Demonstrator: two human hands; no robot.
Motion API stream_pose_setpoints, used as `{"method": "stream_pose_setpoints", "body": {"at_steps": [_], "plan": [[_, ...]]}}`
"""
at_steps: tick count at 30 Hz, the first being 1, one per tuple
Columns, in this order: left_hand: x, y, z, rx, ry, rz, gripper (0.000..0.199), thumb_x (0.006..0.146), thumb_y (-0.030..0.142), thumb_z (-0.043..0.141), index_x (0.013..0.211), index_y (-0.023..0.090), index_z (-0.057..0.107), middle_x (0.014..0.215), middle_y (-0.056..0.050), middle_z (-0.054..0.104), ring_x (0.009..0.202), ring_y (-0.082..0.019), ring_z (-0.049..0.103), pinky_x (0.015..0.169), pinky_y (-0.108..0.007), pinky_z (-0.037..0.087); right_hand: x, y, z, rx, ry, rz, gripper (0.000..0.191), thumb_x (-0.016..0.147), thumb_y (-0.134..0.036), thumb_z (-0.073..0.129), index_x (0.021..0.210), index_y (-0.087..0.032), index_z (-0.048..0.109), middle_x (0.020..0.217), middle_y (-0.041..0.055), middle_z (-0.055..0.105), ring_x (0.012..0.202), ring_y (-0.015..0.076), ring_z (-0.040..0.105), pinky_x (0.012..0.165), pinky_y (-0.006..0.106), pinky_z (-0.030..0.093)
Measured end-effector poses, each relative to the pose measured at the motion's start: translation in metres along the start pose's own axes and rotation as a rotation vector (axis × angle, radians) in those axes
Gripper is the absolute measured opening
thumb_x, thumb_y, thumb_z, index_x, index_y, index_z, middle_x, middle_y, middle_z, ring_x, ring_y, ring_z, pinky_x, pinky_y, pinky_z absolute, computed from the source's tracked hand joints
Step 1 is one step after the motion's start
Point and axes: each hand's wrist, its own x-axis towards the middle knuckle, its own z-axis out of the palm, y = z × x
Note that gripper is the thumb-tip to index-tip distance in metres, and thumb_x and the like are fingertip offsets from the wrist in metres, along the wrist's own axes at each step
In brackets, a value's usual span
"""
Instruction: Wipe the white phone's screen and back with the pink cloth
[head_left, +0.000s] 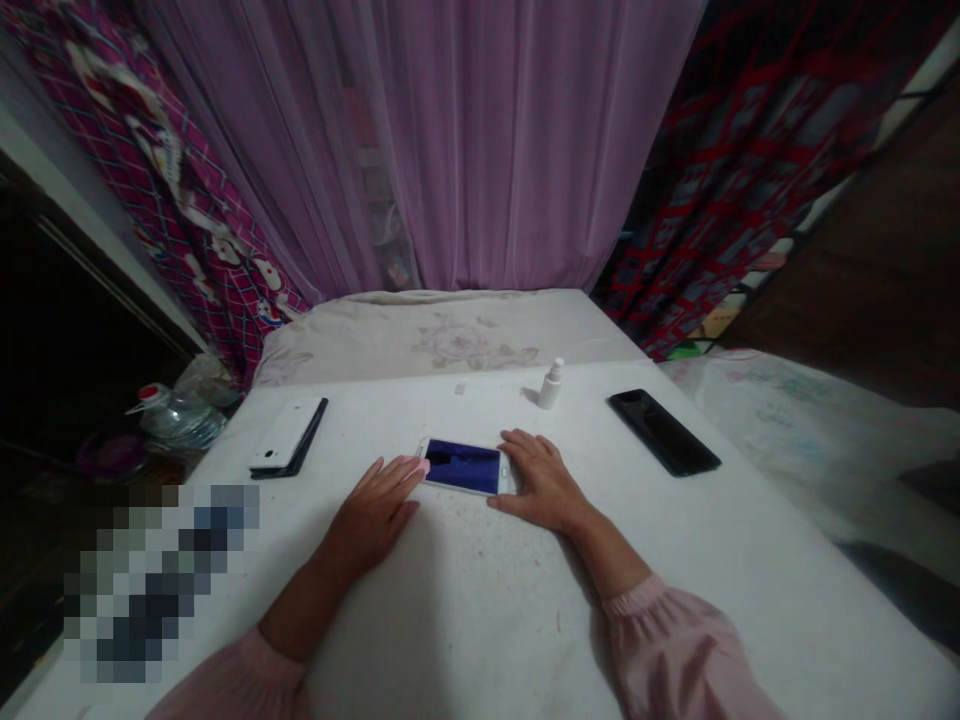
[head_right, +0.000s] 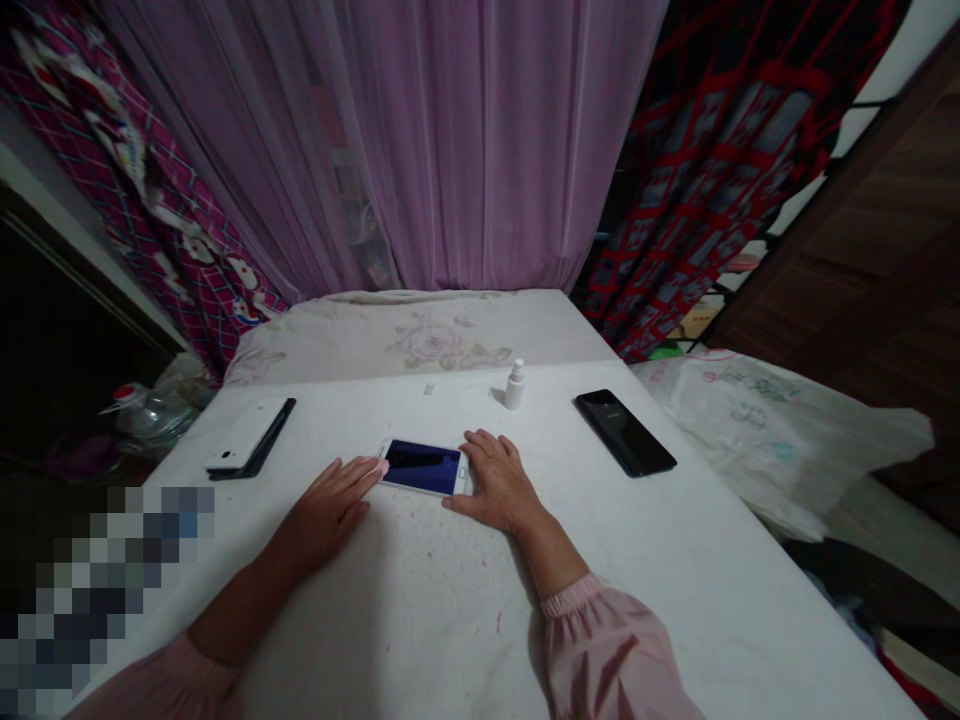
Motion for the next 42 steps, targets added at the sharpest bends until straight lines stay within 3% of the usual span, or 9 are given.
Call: {"method": "stream_pose_setpoints", "body": {"at_steps": [8, 15, 29, 38, 42], "plan": [[0.023, -0.008, 0.018, 0.045, 0.088, -0.074, 0.045, 0.100, 0.035, 0.032, 0.138, 0.020, 0.051, 0.139, -0.010, 0.056, 0.130, -0.026, 0.051, 0.110, -0.050, 0.037, 0.000, 0.000, -0.001, 0.000, -0.011, 0.002, 0.083, 0.069, -0.063, 0.071, 0.134, -0.016, 0.051, 0.148, 0.0180, 0.043, 0.141, 0.0347, 0.032, 0.114, 0.059, 0.019], [0.044, -0.014, 0.025, 0.058, 0.069, -0.135, 0.044, 0.100, 0.038, 0.036, 0.134, 0.020, 0.054, 0.139, -0.009, 0.056, 0.129, -0.026, 0.052, 0.110, -0.050, 0.037, 0.000, -0.002, -0.001, -0.008, -0.015, 0.016, 0.083, 0.069, -0.062, 0.072, 0.134, -0.014, 0.051, 0.148, 0.0188, 0.043, 0.141, 0.0342, 0.032, 0.115, 0.058, 0.019], [0.015, 0.011, 0.009, 0.190, 0.122, -0.060, 0.045, 0.100, 0.034, 0.032, 0.134, 0.015, 0.054, 0.136, -0.011, 0.059, 0.125, -0.026, 0.055, 0.110, -0.049, 0.038, 0.000, 0.000, 0.000, 0.015, -0.011, 0.002, 0.081, 0.070, -0.060, 0.071, 0.135, -0.017, 0.051, 0.148, 0.0179, 0.043, 0.141, 0.0350, 0.032, 0.114, 0.059, 0.018], [0.050, 0.000, 0.017, 0.205, 0.062, -0.134, 0.043, 0.099, 0.035, 0.036, 0.129, 0.015, 0.059, 0.133, -0.011, 0.061, 0.122, -0.029, 0.057, 0.108, -0.052, 0.038, 0.000, 0.000, 0.001, 0.025, -0.001, -0.005, 0.080, 0.070, -0.061, 0.071, 0.135, -0.019, 0.051, 0.148, 0.0178, 0.043, 0.141, 0.0354, 0.032, 0.114, 0.059, 0.017], [0.053, 0.003, 0.018, 0.214, 0.075, -0.142, 0.043, 0.099, 0.035, 0.036, 0.127, 0.014, 0.060, 0.132, -0.012, 0.061, 0.121, -0.029, 0.058, 0.109, -0.051, 0.037, 0.001, -0.001, -0.001, 0.016, -0.015, 0.003, 0.082, 0.069, -0.061, 0.071, 0.135, -0.017, 0.051, 0.148, 0.0184, 0.043, 0.141, 0.0354, 0.031, 0.114, 0.060, 0.018]]}}
